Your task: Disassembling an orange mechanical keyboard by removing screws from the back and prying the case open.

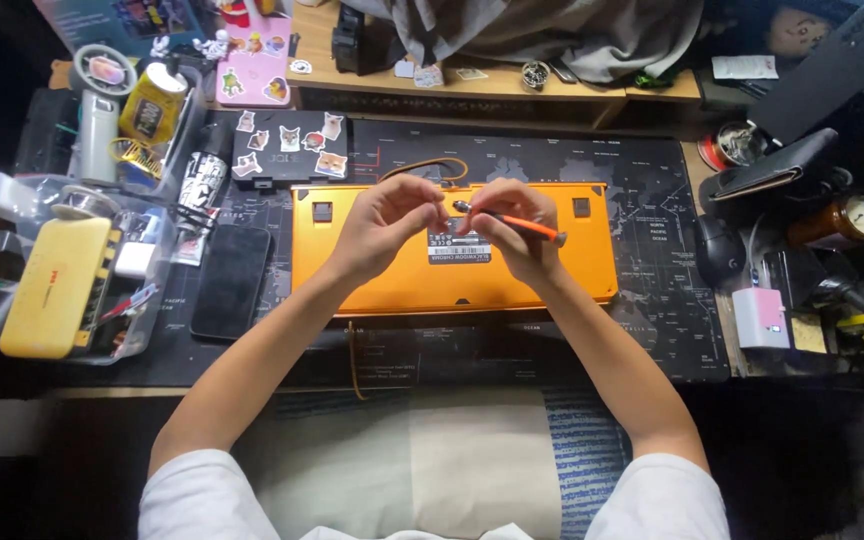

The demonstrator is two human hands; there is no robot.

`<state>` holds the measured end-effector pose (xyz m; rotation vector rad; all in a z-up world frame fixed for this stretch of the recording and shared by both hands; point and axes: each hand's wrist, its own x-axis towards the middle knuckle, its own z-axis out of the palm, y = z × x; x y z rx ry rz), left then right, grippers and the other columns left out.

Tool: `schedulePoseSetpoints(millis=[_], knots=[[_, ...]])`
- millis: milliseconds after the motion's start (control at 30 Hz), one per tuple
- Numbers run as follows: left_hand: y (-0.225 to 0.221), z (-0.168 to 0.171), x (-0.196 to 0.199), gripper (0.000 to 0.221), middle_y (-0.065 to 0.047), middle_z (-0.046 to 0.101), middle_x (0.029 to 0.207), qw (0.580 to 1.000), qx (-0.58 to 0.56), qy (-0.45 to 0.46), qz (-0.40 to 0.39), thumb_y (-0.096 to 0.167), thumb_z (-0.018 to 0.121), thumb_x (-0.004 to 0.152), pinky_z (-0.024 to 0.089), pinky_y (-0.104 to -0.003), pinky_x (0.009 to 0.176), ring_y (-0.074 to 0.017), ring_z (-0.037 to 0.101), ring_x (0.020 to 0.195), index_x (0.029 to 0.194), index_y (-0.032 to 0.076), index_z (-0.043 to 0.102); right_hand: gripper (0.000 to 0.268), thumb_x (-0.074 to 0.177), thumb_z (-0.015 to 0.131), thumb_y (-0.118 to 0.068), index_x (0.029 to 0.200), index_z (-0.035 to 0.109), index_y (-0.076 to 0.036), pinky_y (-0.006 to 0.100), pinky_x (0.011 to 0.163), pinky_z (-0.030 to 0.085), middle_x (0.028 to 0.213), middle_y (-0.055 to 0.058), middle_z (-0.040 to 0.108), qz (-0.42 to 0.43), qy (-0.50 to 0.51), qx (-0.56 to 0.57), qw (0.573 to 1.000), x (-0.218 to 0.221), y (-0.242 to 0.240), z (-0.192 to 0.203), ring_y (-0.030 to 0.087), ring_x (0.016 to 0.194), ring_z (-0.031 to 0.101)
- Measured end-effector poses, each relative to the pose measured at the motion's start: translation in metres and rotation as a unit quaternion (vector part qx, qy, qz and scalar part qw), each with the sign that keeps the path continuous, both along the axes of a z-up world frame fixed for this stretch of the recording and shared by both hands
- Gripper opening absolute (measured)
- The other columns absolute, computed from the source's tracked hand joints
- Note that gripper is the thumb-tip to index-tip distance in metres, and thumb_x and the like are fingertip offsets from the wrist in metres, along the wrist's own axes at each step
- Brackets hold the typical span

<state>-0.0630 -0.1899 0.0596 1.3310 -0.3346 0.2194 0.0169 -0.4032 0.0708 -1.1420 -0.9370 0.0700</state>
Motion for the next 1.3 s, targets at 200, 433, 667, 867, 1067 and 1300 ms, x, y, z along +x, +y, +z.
schedulePoseSetpoints(millis=[200,433,667,867,1067,1300], knots=[[0.003,-0.012,-0.005,0.019,-0.016,0.079,0.112,0.997,-0.054,0.060,-0.007,0.005,0.073,0.107,0.066,-0.046,0.103,-0.0270,0.082,0.104,0.126,0.006,0.072,0.025,0.101,0.076,-0.019,0.115,0.078,0.002,0.041,0.091,0.068,0.102,0.021,0.078,-0.010,0.025,-0.021,0.999,-0.011,-0.002,0.002,0.030,0.093,0.083],[0.005,-0.011,-0.006,0.017,-0.016,0.080,0.112,0.993,-0.099,0.069,0.005,0.014,0.076,0.107,0.066,-0.046,0.102,-0.0265,0.082,0.104,0.122,0.008,0.073,0.020,0.100,0.081,-0.016,0.112,0.074,-0.002,0.044,0.097,0.067,0.109,0.023,0.080,-0.009,0.008,-0.057,0.998,-0.009,-0.005,-0.005,0.034,0.102,0.083],[0.004,-0.019,-0.008,0.018,-0.018,0.080,0.114,0.991,-0.118,0.054,0.020,0.011,0.076,0.106,0.065,-0.047,0.104,-0.0286,0.082,0.105,0.124,0.010,0.074,0.019,0.098,0.083,-0.009,0.112,0.074,0.000,0.045,0.099,0.066,0.116,0.023,0.081,-0.004,0.021,-0.053,0.998,-0.020,-0.001,0.003,0.035,0.107,0.083],[-0.001,-0.014,-0.011,0.017,-0.018,0.080,0.116,0.989,-0.135,0.044,0.029,0.011,0.076,0.107,0.064,-0.048,0.106,-0.0306,0.082,0.109,0.124,0.011,0.075,0.019,0.100,0.082,-0.009,0.114,0.074,-0.001,0.048,0.101,0.065,0.121,0.024,0.081,-0.017,0.040,-0.052,0.998,-0.014,-0.003,-0.015,0.036,0.112,0.081],[-0.003,0.006,-0.020,0.015,-0.017,0.081,0.115,0.993,-0.095,-0.002,0.065,0.009,0.078,0.105,0.066,-0.044,0.103,-0.0282,0.082,0.107,0.120,0.011,0.075,0.018,0.100,0.081,-0.008,0.115,0.073,-0.002,0.046,0.104,0.065,0.124,0.024,0.081,0.019,0.110,-0.004,0.994,-0.021,0.006,-0.013,0.033,0.117,0.079],[0.002,0.006,-0.015,0.017,-0.011,0.082,0.107,0.994,-0.004,-0.058,0.097,-0.001,0.087,0.097,0.067,-0.036,0.097,-0.0203,0.082,0.100,0.112,0.006,0.080,0.022,0.101,0.082,-0.019,0.114,0.073,-0.003,0.044,0.102,0.068,0.120,0.022,0.082,0.041,0.174,0.026,0.983,-0.016,0.009,-0.023,0.031,0.113,0.081]])
